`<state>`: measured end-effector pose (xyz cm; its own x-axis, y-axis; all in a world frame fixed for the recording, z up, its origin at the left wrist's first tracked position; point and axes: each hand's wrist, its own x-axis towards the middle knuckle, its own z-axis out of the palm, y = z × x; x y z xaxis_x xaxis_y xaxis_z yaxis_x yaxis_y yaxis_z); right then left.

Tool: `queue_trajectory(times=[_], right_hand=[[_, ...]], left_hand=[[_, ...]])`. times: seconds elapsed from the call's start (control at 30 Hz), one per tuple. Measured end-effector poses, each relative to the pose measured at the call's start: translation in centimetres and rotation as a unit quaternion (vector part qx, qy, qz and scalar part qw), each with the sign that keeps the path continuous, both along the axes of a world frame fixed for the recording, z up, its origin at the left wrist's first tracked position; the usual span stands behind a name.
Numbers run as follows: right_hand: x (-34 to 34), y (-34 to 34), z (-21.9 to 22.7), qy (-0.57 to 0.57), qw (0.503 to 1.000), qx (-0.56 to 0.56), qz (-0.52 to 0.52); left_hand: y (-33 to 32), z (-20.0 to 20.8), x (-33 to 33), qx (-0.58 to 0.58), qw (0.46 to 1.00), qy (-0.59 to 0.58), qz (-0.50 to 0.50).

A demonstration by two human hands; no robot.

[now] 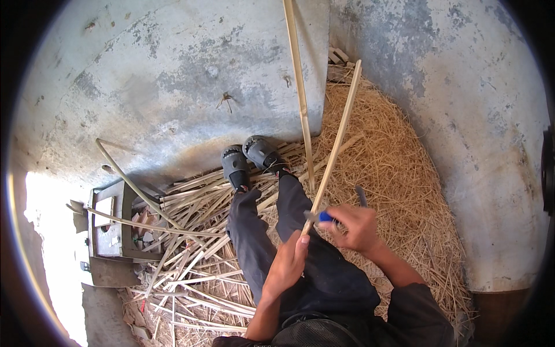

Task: The person uses a knife to shave and smooth a long, thin piece of bamboo. They hold the bamboo strip with their left hand and repeatedly scrape the surface with the knife in their right hand, removing thin layers of material.

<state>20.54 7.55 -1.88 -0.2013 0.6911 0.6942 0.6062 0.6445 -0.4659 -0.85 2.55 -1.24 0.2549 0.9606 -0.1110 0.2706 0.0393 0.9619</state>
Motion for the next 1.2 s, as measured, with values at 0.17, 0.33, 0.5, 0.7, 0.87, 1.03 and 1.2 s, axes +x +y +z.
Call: queue_trajectory(times=[0.17, 0.33, 0.5, 0.7, 0.87, 1.03, 1.2], right_hand=[[1.0, 0.2, 1.1, -0.082, 0.995, -0.048, 0.016], [1.7, 2.2, 0.5, -0.029, 0.999, -0.033, -0.008], [5.3, 7.3, -0.2, 0.004, 0.996, -0.051, -0.069], [15.5, 15.9, 0.3, -0.01, 0.931, -0.22, -0.29], [24.5, 17.1, -6.4, -0.276, 0.865, -0.336, -0.25], [22.3, 14.1, -12.0, -0.389, 0.667, -0.623, -0.124], [22.1, 11.6, -15.1, -0.423, 0.58, -0.676, -0.165]], left_hand=[[-1.0, -0.8, -0.5, -0.003, 1.0, -0.011, 0.021], [-1.7, -1.0, -1.0, -0.009, 0.999, 0.025, 0.021], [-4.3, -1.7, -2.1, -0.05, 0.998, 0.043, 0.013], [-9.3, -3.7, -4.0, -0.138, 0.988, 0.063, -0.035], [-9.1, -5.8, -6.2, -0.218, 0.975, -0.052, 0.006], [-6.6, -3.8, -7.2, -0.261, 0.954, -0.143, 0.035], [-4.1, -2.1, -6.5, -0.231, 0.958, -0.168, 0.02]])
